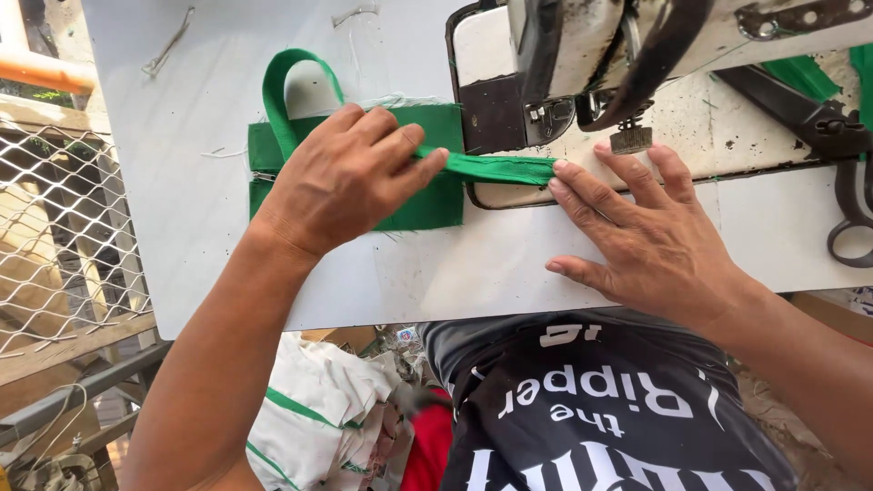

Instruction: Using an industrial sewing machine to attach fabric handles to green pouches and trimming excess thread with scissors.

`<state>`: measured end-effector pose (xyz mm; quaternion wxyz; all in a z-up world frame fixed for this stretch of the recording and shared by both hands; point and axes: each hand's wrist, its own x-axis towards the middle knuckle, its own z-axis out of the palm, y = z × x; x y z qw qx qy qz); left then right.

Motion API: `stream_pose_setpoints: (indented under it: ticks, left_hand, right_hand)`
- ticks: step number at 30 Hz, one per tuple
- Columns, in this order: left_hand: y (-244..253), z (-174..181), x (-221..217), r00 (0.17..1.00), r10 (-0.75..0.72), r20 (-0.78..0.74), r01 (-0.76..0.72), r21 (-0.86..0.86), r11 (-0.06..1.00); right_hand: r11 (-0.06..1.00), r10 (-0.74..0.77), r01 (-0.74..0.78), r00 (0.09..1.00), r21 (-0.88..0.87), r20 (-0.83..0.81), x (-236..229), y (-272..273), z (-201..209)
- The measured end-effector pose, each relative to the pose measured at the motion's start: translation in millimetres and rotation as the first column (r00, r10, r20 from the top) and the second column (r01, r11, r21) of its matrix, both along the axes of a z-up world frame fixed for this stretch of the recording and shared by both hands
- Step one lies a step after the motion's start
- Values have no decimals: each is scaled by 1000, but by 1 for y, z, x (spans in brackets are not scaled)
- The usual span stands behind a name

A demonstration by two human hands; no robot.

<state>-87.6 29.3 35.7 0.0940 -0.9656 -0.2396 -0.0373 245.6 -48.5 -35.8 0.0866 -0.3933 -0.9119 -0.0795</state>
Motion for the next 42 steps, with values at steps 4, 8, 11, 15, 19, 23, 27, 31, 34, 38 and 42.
stream_pose_setpoints:
  ticks: [4, 8, 11, 15, 19, 23, 27, 31, 34, 38, 42]
  left_hand:
    - [-5, -9, 1, 993, -109, 46, 92, 275, 957]
    - [-11, -23, -2, 990, -133, 50, 110, 319, 941]
    - [-15, -27, -6, 992, -111, 56, 93, 263, 960]
    - [-20, -26, -6, 996, -65, 68, 53, 162, 985]
    - [-22, -22, -6, 999, -35, 35, 31, 120, 992]
    - [-22, -15, 3, 988, 4, 153, -22, 120, 993]
    - [-28, -17, 43, 960, 15, 279, -31, 53, 998]
    - [-30, -45, 70, 898, -27, 439, 119, -182, 976]
    - [-30, -56, 70, 908, -19, 419, 135, -251, 959]
    - [-28, -57, 65, 919, 45, 391, 35, -196, 980]
    - [-20, -58, 68, 919, 75, 387, -52, -70, 996]
  right_hand:
    - [1000, -5, 5, 1000, 2, 1, 0, 0, -1]
    - [999, -3, 1, 999, -50, -33, 0, -1, -1]
    - [998, 8, -11, 999, -57, -52, 0, -1, 0]
    - [998, 7, -11, 997, -54, -77, -1, -1, 0]
    - [998, 7, -12, 995, -57, -98, -2, -1, 2]
    - [997, -11, 5, 997, -72, -83, -1, -2, -4]
    - [997, 11, -15, 998, -73, -62, -1, -2, -2]
    - [999, 2, -2, 1000, 52, -12, -2, -2, -2]
    - [998, -27, 23, 996, 54, 86, 1, -2, 1]
    - [969, -28, 44, 997, -245, 71, 0, 11, -8]
    - [983, -11, 17, 999, -185, 36, -10, 31, -4]
